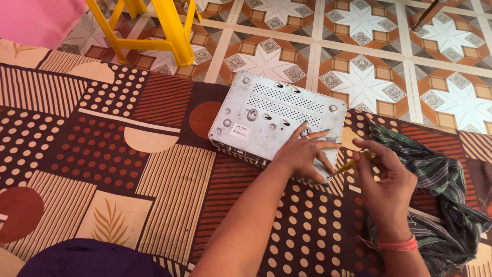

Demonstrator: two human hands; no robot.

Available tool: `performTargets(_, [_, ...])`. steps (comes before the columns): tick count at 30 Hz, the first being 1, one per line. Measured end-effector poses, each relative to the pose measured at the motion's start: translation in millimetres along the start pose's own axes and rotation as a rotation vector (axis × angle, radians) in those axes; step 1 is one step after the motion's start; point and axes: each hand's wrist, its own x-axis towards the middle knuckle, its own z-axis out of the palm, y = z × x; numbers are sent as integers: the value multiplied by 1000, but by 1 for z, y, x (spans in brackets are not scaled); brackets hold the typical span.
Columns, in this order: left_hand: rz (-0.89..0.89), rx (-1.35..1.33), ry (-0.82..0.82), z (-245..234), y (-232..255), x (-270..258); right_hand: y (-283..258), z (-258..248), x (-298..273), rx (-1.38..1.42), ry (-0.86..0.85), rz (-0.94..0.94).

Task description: The person uses a screwdriver to remove screws from the back panel of a silver electronic device placed on a patterned floor mat. The person systematically unscrews multiple fasteners around the device's perimeter.

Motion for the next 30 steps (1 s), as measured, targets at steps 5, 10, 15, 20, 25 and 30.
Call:
performTargets(5, [18, -12, 20, 1, -1, -1, -9, -2, 2, -14, -11, -33])
performTargets(10, [22, -8, 22, 1, -2, -1, -12, -6, 6, -2, -42, -81])
performTargets(15, [17, -5, 24, 2, -2, -1, -9, -8, 3, 86, -69, -157])
performTargets(20, [9, -30, 15, 0, -1, -2, -6, 5, -1, 60, -47, 58])
performTargets(25, [11, -26, 8, -2, 0, -2, -2, 6, 5, 60, -57, -66])
performTargets(30, [-13, -22, -7, -2, 1, -3, 0, 4, 4, 86, -65, -52])
